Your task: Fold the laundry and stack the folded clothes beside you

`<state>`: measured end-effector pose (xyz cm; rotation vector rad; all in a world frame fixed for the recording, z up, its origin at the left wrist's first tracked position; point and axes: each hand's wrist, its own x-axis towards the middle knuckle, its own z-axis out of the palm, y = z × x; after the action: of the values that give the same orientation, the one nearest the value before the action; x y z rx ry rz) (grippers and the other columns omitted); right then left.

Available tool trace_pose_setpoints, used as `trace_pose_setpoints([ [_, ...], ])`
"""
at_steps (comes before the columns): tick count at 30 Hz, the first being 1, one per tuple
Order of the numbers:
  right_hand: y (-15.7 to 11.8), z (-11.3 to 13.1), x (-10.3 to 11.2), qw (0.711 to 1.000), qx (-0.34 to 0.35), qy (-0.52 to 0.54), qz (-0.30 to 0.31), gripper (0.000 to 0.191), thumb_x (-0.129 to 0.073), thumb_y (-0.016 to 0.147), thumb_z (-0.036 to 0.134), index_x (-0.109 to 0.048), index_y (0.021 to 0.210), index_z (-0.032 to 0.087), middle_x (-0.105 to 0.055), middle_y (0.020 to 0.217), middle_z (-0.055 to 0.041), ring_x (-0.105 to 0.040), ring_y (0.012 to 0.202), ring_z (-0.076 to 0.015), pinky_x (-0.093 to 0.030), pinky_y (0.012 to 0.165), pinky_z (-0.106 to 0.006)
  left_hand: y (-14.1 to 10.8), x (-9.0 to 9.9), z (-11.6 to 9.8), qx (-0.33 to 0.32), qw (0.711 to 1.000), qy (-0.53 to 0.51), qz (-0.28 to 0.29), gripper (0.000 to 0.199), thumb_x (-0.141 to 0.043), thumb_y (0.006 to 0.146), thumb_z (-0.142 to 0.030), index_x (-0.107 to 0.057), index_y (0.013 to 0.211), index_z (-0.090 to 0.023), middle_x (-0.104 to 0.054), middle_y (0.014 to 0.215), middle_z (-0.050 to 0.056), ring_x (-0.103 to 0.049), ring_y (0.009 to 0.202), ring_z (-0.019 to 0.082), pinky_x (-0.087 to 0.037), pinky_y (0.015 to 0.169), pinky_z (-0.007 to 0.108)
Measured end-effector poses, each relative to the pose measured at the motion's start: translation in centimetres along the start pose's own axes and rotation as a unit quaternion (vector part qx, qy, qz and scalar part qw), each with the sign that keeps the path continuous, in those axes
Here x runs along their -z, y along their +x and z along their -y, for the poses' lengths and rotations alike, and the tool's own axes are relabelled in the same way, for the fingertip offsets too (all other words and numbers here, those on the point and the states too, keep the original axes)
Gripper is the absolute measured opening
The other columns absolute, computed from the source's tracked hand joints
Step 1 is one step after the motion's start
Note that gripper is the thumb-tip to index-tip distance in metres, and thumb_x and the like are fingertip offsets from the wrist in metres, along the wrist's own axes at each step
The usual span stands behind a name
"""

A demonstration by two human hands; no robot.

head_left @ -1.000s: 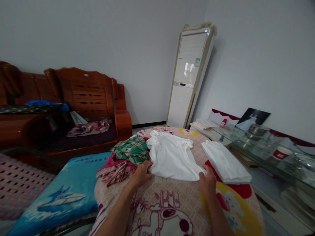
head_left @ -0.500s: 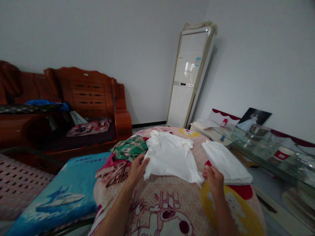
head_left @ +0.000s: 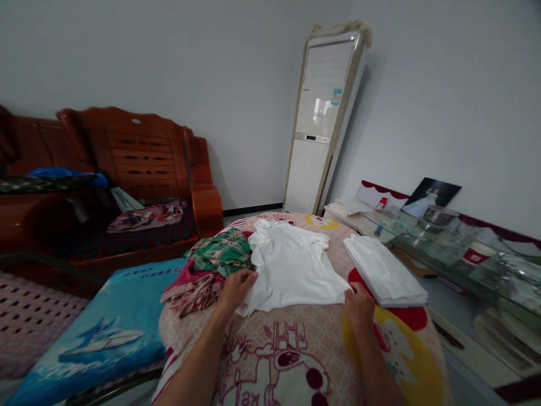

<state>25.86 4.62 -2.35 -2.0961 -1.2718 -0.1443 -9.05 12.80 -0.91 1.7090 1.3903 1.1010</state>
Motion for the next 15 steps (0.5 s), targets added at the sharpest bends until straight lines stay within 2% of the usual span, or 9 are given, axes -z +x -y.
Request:
trace_pose_setpoints([
  [4, 0.4, -0.9, -0.1, 0.996, -0.008, 0.086, -0.023, 0.039, -0.04, 0.072, 0.031, -0.07, 0.089, 0.012, -0.071, 0.086, -0.0134, -0.063, 0.08, -0.0243, -0.045, 0.074, -0.031, -0.3, 0.1, -0.4, 0.015, 0.999, -0.018, 0.024, 0.04, -0.058, 0.067, -0.056, -0.058, 0.059, -0.016, -0.048, 0.053, -0.003, -0.041, 0.052, 0.011, -0.026, 0.048, 0.021],
  [8, 0.8, -0.9, 0.4, 0.972, -0.045, 0.212, -0.095, 0.045, -0.042, 0.077, 0.043, -0.07, 0.092, 0.012, -0.071, 0.083, -0.0117, -0.061, 0.078, -0.0243, -0.046, 0.073, -0.031, -0.7, 0.5, -1.3, 0.033, 0.997, -0.072, -0.02, 0.037, -0.058, 0.066, -0.053, -0.056, 0.062, -0.016, -0.047, 0.054, -0.003, -0.04, 0.051, 0.01, -0.026, 0.046, 0.02],
  [10, 1.0, -1.0, 0.6, 0.963, -0.076, 0.225, -0.127, 0.049, -0.044, 0.077, 0.048, -0.07, 0.094, 0.011, -0.071, 0.085, -0.0124, -0.061, 0.079, -0.0251, -0.047, 0.074, -0.032, -0.8, 0.7, -1.6, 0.049, 0.991, -0.112, -0.05, 0.037, -0.058, 0.066, -0.053, -0.055, 0.065, -0.016, -0.046, 0.055, -0.004, -0.039, 0.05, 0.01, -0.027, 0.045, 0.019],
  [12, 1.1, -1.3, 0.7, 0.969, -0.088, 0.209, -0.103, 0.049, -0.048, 0.072, 0.049, -0.071, 0.093, 0.011, -0.072, 0.085, -0.0125, -0.061, 0.08, -0.0264, -0.047, 0.075, -0.034, -0.8, 0.7, -1.5, 0.061, 0.987, -0.129, -0.07, 0.037, -0.059, 0.066, -0.053, -0.054, 0.066, -0.017, -0.045, 0.053, -0.005, -0.038, 0.048, 0.009, -0.026, 0.044, 0.019],
  [15, 1.2, -1.9, 0.4, 0.978, -0.059, 0.199, 0.011, 0.047, -0.054, 0.061, 0.042, -0.073, 0.093, 0.013, -0.072, 0.084, -0.0094, -0.063, 0.08, -0.0269, -0.049, 0.076, -0.035, -0.7, 0.5, -1.1, 0.057, 0.99, -0.113, -0.057, 0.039, -0.062, 0.065, -0.054, -0.054, 0.065, -0.016, -0.048, 0.053, -0.004, -0.039, 0.047, 0.009, -0.026, 0.044, 0.019],
])
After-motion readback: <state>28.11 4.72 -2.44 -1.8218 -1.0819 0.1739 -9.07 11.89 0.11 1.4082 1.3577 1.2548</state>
